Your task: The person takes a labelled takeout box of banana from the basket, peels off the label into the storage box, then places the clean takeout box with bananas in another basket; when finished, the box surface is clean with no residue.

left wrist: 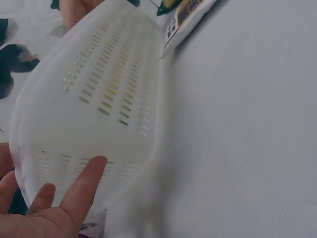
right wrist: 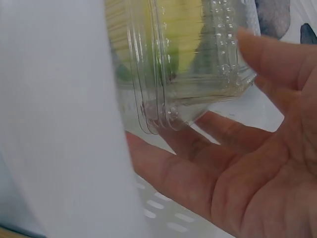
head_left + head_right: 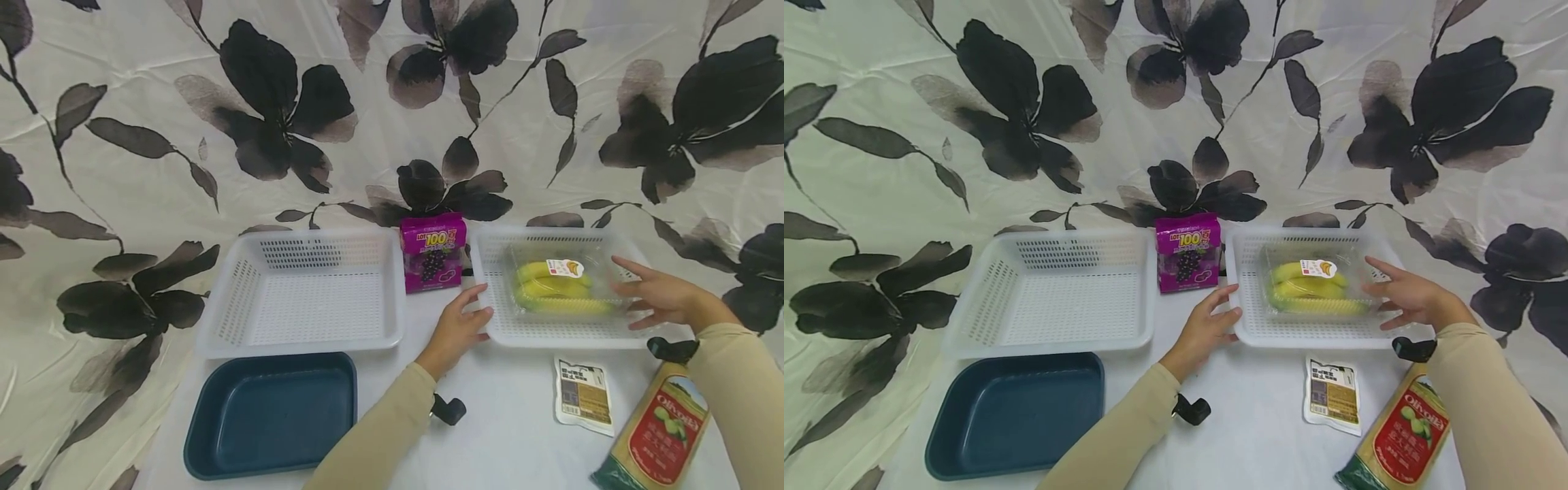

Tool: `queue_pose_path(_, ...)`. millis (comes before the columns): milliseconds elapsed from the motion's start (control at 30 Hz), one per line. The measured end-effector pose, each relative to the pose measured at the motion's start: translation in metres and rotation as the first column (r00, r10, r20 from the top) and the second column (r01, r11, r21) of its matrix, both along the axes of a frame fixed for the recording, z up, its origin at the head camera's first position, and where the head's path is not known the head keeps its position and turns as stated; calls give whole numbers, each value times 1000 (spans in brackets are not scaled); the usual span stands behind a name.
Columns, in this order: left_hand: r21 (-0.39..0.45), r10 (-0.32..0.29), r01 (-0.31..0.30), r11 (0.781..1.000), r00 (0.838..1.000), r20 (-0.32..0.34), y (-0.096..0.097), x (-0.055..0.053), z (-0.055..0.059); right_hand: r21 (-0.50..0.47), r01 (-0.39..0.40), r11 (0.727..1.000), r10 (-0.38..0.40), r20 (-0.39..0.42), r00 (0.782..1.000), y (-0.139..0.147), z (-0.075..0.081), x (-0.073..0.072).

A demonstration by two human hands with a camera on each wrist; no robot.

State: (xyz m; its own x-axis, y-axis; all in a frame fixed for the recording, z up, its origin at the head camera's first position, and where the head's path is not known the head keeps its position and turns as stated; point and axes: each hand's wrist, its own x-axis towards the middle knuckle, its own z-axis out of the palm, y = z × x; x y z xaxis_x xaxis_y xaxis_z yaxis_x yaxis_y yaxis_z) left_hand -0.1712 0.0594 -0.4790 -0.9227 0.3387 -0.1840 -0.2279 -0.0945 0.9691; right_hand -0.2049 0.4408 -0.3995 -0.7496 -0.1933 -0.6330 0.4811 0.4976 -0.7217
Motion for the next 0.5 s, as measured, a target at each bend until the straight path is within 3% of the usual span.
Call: queue_pose_path(500, 2, 81, -81, 997, 997, 6, 11, 2, -2, 27, -17, 999, 16, 20, 1000, 5, -3, -2)
